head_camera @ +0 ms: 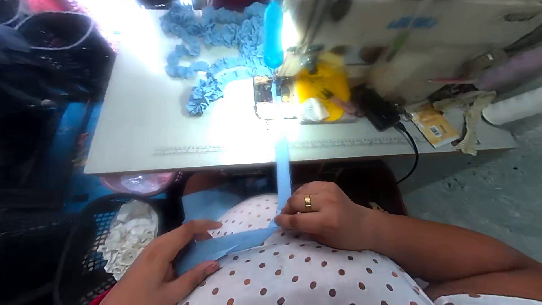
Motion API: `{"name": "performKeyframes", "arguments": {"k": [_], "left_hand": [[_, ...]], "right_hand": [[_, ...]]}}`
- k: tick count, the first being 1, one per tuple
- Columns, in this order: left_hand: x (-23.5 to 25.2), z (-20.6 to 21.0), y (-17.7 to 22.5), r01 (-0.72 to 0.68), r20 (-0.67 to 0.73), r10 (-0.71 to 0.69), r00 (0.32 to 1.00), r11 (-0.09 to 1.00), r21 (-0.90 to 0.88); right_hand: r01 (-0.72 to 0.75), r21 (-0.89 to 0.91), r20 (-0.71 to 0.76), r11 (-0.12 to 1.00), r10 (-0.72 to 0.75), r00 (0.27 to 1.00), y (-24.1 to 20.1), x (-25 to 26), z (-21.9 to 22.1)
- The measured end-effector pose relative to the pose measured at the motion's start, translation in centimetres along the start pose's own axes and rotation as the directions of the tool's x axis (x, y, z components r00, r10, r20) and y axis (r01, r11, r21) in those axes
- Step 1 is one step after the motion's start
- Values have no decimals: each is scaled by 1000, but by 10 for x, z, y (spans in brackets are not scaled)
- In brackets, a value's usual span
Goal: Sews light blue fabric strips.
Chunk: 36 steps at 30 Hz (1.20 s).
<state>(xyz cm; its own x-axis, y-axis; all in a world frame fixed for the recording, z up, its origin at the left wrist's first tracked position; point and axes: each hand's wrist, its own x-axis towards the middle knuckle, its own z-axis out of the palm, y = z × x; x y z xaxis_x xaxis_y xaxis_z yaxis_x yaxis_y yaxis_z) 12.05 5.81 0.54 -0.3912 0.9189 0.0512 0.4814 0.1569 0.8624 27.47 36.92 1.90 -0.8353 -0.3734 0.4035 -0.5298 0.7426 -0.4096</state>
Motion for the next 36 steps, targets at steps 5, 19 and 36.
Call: {"name": "performKeyframes", "arguments": {"k": [5, 19, 36], "left_hand": [[24, 6, -31, 55, 4, -55, 998, 994, -96], [24, 17, -46, 136, -64, -154, 986, 965, -226], [22, 12, -20, 87, -403, 183, 897, 820, 565]], "right_hand": [[-54, -88, 13, 995, 56, 998, 32, -16, 14], [-121, -290, -125, 949, 88, 988, 135, 3, 11], [-382, -331, -171, 863, 344, 923, 175, 46, 11]]}}
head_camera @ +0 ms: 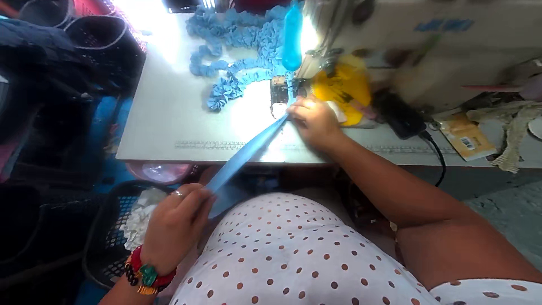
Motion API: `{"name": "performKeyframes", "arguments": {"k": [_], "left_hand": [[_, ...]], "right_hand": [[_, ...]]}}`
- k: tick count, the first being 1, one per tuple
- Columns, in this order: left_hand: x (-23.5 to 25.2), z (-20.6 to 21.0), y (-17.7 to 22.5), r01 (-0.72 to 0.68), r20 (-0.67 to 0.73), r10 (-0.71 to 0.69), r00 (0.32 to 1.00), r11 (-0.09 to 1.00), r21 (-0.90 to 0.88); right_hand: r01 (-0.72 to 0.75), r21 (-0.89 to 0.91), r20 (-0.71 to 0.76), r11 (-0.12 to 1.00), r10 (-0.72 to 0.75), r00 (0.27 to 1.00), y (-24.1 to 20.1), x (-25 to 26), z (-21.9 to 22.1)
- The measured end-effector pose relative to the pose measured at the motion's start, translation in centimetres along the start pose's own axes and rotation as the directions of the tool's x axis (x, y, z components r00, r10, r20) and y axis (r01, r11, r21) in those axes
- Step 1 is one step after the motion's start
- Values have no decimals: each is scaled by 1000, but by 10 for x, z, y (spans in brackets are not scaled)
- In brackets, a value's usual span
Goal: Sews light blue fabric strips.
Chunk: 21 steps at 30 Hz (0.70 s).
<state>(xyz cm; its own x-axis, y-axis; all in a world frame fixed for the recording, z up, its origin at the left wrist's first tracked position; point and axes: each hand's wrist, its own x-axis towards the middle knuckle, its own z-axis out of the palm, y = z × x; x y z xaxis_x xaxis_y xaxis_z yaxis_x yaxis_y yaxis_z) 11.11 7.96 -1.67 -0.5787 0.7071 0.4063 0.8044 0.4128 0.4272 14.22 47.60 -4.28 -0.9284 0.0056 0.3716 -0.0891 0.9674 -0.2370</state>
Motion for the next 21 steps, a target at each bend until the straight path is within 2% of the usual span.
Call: {"name": "performKeyframes", "arguments": {"k": [3, 5, 9, 14, 17, 19, 21], "left_hand": [[-6, -11, 8, -10, -99, 5, 995, 999, -52], [-7, -12, 12, -13, -151, 2, 989, 997, -72], [-4, -11, 18, -29, -184, 11, 983, 995, -95], [0, -11, 23, -63, -219, 38, 975, 992, -110], [1, -15, 29, -105, -201, 77, 977, 985, -137], [4, -22, 35, -117, -116, 90, 989, 963, -244], [11, -27, 41, -95, 35, 119, 992, 915, -391]], "right_hand": [[141, 199, -89, 970, -125, 988, -48, -4, -2], [219, 311, -86, 925, -202, 976, -92, -7, -10], [352, 400, -94, 846, -345, 934, -146, -1, -17], [418, 371, -126, 829, -401, 907, -164, 4, -18], [466, 262, -129, 845, -448, 885, -169, -2, -28], [518, 146, -145, 843, -500, 854, -171, -12, -43], [527, 59, -135, 848, -516, 846, -168, -28, -61]]}}
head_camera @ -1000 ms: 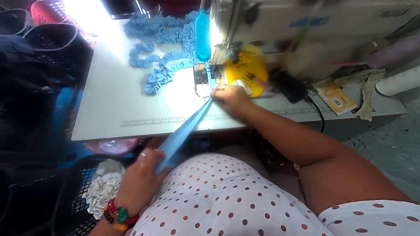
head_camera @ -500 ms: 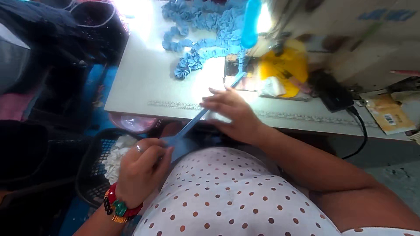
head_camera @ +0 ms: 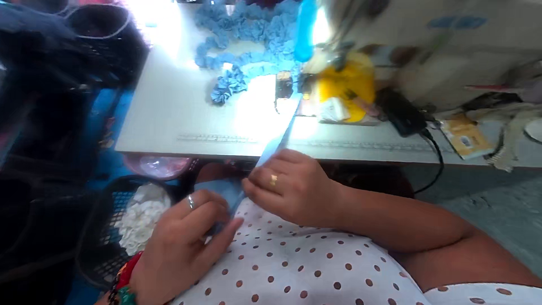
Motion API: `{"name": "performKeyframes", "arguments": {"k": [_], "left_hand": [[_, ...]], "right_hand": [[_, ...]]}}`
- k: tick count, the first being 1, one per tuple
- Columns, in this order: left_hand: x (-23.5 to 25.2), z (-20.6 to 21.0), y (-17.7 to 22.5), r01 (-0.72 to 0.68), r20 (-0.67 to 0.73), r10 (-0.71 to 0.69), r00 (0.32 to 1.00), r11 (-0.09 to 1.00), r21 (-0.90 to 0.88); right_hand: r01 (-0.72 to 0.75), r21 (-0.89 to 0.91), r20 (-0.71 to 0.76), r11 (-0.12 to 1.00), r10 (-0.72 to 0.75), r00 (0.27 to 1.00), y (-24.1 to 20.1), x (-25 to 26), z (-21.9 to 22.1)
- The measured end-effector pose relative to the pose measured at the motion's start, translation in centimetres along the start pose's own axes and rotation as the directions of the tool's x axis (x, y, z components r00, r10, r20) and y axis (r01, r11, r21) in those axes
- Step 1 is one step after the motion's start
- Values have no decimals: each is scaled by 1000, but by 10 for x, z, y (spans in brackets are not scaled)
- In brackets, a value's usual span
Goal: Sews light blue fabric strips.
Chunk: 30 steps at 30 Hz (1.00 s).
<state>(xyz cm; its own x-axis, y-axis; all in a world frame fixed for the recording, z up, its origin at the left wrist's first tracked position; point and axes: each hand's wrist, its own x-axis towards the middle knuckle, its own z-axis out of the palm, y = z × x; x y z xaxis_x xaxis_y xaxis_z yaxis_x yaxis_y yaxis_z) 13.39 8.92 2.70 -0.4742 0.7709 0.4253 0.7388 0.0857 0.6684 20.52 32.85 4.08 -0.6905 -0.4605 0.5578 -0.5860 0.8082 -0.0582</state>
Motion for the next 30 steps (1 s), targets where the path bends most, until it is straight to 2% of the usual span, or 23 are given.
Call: {"name": "performKeyframes", "arguments": {"k": [4, 7, 10, 12, 15, 20, 22, 25, 27, 30], "left_hand": [[9, 3, -6, 76, 327, 13, 945, 964, -256], [14, 20, -24, 182, 427, -9, 904, 912, -367], [15, 32, -41, 321, 492, -121, 862, 881, -347], [15, 39, -51, 352, 505, -166, 847, 887, -298], [14, 44, -56, 378, 495, -219, 841, 892, -247], [12, 44, -54, 360, 396, -267, 878, 916, -179], [12, 42, -56, 331, 370, -247, 895, 926, -183], [14, 41, -61, 273, 363, -143, 921, 900, -338], [15, 41, -63, 222, 349, -83, 933, 898, -380], [17, 44, -58, 182, 305, -131, 943, 972, -148]], "right_hand": [[-146, 94, 90, 985, 138, 986, -7, -49, -29], [-237, 135, 172, 962, 213, 962, -6, -85, -38], [-333, 232, 213, 914, 287, 934, 2, -109, -25], [-333, 226, 206, 916, 289, 935, 12, -121, -10], [-274, 126, 170, 953, 252, 953, 28, -128, 8], [-244, 16, 86, 970, 242, 967, 66, -120, 19], [-242, -6, 77, 970, 242, 967, 80, -115, 21], [-289, -16, 50, 957, 290, 956, 100, -106, 27], [-315, -34, 26, 948, 316, 948, 113, -100, 32], [-342, -116, 5, 932, 345, 938, 137, -95, 39]]}}
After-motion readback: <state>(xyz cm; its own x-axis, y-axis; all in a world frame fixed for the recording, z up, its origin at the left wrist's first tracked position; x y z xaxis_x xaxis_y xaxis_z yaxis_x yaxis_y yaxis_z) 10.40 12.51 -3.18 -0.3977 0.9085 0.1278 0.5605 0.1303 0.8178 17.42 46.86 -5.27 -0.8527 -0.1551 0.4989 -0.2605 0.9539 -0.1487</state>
